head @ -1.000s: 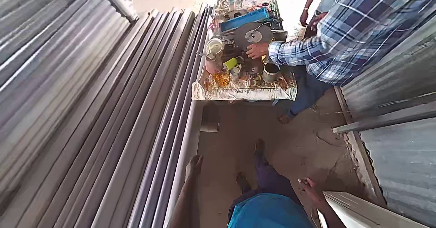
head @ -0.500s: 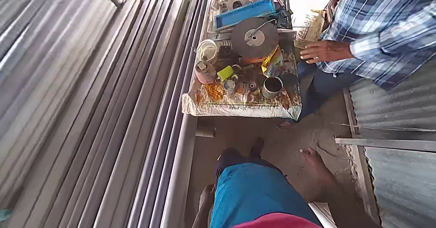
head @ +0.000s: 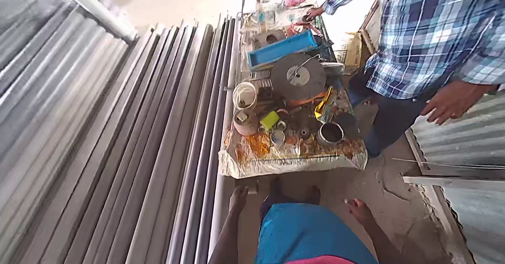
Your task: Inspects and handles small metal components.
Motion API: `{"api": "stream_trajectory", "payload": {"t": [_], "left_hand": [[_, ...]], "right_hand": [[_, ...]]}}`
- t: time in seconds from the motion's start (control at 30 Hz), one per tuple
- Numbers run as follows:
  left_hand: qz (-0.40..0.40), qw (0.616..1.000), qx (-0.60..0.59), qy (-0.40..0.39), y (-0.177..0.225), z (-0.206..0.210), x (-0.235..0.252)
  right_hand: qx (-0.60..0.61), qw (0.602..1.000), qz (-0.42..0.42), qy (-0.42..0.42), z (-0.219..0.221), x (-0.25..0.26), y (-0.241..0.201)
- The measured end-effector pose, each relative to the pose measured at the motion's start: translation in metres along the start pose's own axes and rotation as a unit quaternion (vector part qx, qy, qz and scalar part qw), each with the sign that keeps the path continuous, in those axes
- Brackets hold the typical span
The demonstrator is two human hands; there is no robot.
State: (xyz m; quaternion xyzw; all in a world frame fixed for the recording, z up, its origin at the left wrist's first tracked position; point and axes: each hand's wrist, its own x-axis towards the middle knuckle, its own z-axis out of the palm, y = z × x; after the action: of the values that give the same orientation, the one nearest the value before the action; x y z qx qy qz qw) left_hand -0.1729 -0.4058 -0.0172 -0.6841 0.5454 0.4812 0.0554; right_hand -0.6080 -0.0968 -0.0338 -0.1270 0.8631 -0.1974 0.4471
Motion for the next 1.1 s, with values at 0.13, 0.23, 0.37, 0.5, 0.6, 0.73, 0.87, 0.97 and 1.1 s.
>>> {"api": "stream_trajectory", "payload": {"t": [0.13, 0.23, 0.37, 0.5, 0.6, 0.73, 0.87, 0.97, 1.1], "left_hand": [[0.025, 0.999, 0.028, 0.012, 0.013, -0.023, 0.056], [0.015, 0.997, 0.074, -0.023, 0.033, -0.034, 0.058], [0.012, 0.995, 0.088, -0.040, 0.026, -0.026, 0.063], [0.006, 0.996, 0.069, -0.054, 0.012, -0.006, 0.052], [-0.004, 0.993, 0.089, -0.082, -0.005, 0.016, 0.040], [-0.002, 0.987, 0.117, -0.109, -0.021, 0.040, 0.019], [-0.008, 0.990, 0.084, -0.110, 0.008, 0.037, -0.030], [-0.008, 0.989, 0.103, -0.109, 0.002, 0.036, -0.031], [0.008, 0.989, 0.118, -0.091, -0.022, 0.039, -0.022]], "right_hand": [[-0.100, 0.992, 0.071, -0.041, 0.028, -0.027, 0.063], [0.000, 0.990, 0.142, -0.011, 0.029, -0.052, 0.065], [0.061, 0.986, 0.151, 0.018, 0.037, -0.050, 0.062], [-0.006, 0.996, 0.081, -0.022, 0.034, -0.018, 0.038], [-0.016, 0.999, 0.035, -0.025, 0.021, -0.005, 0.003], [-0.010, 1.000, -0.012, -0.004, -0.006, -0.001, -0.035], [-0.015, 1.000, -0.017, -0.010, -0.021, 0.002, -0.038], [-0.004, 1.000, 0.006, -0.017, -0.020, 0.002, -0.022], [0.003, 0.999, 0.040, -0.031, -0.011, -0.007, -0.001]]}}
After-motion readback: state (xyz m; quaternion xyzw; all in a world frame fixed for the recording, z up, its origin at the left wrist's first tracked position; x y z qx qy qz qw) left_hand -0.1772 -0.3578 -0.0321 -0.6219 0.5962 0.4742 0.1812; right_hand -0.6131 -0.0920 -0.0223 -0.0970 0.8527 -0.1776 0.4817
